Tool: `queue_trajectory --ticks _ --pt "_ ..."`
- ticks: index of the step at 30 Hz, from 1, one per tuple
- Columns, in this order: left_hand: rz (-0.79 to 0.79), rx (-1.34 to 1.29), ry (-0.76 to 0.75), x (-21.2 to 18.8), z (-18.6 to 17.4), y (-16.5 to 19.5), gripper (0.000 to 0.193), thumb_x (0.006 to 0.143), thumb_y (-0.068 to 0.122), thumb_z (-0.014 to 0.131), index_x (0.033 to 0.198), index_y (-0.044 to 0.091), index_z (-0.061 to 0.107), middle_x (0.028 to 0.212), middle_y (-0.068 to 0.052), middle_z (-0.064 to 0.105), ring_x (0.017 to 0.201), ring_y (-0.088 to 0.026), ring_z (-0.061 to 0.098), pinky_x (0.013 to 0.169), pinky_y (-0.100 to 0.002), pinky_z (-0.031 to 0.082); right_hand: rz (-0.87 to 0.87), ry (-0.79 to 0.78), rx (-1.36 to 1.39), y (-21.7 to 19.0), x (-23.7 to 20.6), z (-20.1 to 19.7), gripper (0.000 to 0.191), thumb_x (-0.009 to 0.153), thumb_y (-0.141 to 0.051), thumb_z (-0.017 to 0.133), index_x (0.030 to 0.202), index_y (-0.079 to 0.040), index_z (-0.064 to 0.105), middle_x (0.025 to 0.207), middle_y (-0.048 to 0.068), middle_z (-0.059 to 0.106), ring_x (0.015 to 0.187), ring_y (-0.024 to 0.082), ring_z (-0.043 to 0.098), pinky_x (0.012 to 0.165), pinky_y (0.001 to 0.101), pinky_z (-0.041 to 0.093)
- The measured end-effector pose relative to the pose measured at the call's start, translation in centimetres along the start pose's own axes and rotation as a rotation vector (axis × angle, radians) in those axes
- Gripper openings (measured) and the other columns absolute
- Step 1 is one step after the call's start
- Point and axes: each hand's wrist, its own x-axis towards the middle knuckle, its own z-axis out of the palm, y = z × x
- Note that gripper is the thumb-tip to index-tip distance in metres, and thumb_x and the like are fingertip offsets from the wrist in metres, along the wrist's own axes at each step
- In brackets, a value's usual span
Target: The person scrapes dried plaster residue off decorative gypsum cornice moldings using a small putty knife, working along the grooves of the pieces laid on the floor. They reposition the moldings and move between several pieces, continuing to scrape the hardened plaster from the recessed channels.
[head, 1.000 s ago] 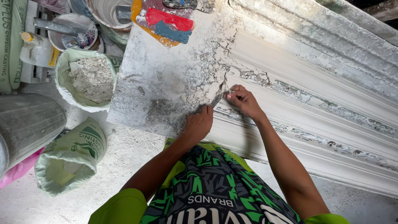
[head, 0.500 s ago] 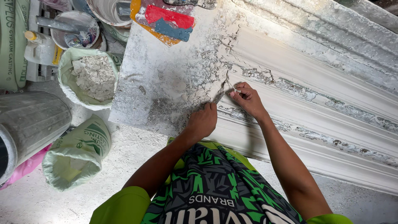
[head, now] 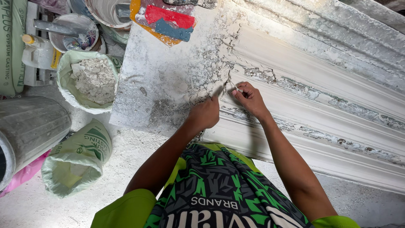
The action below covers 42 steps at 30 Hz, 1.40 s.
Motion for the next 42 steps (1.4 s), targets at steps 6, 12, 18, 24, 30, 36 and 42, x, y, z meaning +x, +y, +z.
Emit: queue_trajectory --ticks 6,12,18,24,30,36,42 --pt "0.155 0.193 0.290 -1.5 2.7 -0.3 0.023 0.097 0.013 0.049 0.115 -0.001 0.051 0.107 -0.024 0.064 0.080 -0.037 0.075 0.065 -0.051 0.061 0.014 0.013 0.013 -0.3 0.1 0.1 0.021 0.101 -0.020 0.069 0.110 -0.003 0.076 0.107 -0.002 0.059 0.075 0.002 0.042 0.064 0.0207 0.036" --pt "0.184 0.298 0.533 -1.0 4.5 0.7 0.022 0.098 0.013 0.053 0.111 -0.005 0.051 0.090 -0.016 0.067 0.059 -0.025 0.073 0.048 -0.038 0.059 -0.020 0.032 0.029 -0.6 0.1 0.3 0.021 0.101 -0.021 0.069 0.108 -0.002 0.075 0.110 -0.002 0.060 0.083 0.003 0.049 0.070 0.0197 0.041" --pt "0.080 0.150 0.359 0.6 4.2 1.2 0.017 0.104 0.015 0.049 0.110 0.000 0.054 0.095 -0.019 0.070 0.069 -0.029 0.075 0.053 -0.041 0.060 -0.045 0.089 0.015 -1.0 0.5 0.9 0.026 0.105 -0.024 0.071 0.092 -0.001 0.071 0.107 0.002 0.065 0.088 0.004 0.055 0.077 0.0208 0.045" --pt "0.008 0.064 0.369 2.4 3.7 1.3 0.019 0.098 0.016 0.048 0.109 0.004 0.057 0.095 -0.022 0.075 0.078 -0.034 0.075 0.062 -0.049 0.059 0.072 0.249 -0.033 -2.4 0.3 2.6 0.026 0.102 -0.029 0.071 0.099 -0.003 0.071 0.092 0.001 0.072 0.079 0.005 0.057 0.070 0.0225 0.048" --pt "0.218 0.192 0.543 1.8 4.7 -1.3 0.016 0.103 0.013 0.046 0.107 0.003 0.058 0.086 -0.019 0.076 0.072 -0.033 0.075 0.060 -0.048 0.059 -0.128 0.344 -0.310 -3.8 0.0 3.1 0.024 0.101 -0.025 0.073 0.111 -0.004 0.074 0.096 0.008 0.073 0.083 0.011 0.066 0.073 0.0265 0.054" --pt "0.186 0.374 0.691 0.8 5.8 -0.7 0.013 0.100 0.015 0.052 0.101 0.002 0.057 0.081 -0.014 0.070 0.058 -0.026 0.073 0.047 -0.040 0.059 -0.167 0.375 -0.558 -4.3 -0.8 2.5 0.029 0.094 -0.022 0.078 0.119 -0.008 0.072 0.099 0.009 0.070 0.085 0.020 0.069 0.075 0.0358 0.056" --pt "0.104 0.296 0.559 1.5 4.8 0.9 0.014 0.098 0.017 0.053 0.103 0.005 0.058 0.088 -0.015 0.073 0.065 -0.027 0.075 0.051 -0.041 0.060 -0.195 0.365 -0.701 -4.5 -1.3 2.4 0.018 0.099 -0.023 0.074 0.116 -0.018 0.077 0.094 0.005 0.070 0.088 0.025 0.064 0.077 0.0383 0.051"
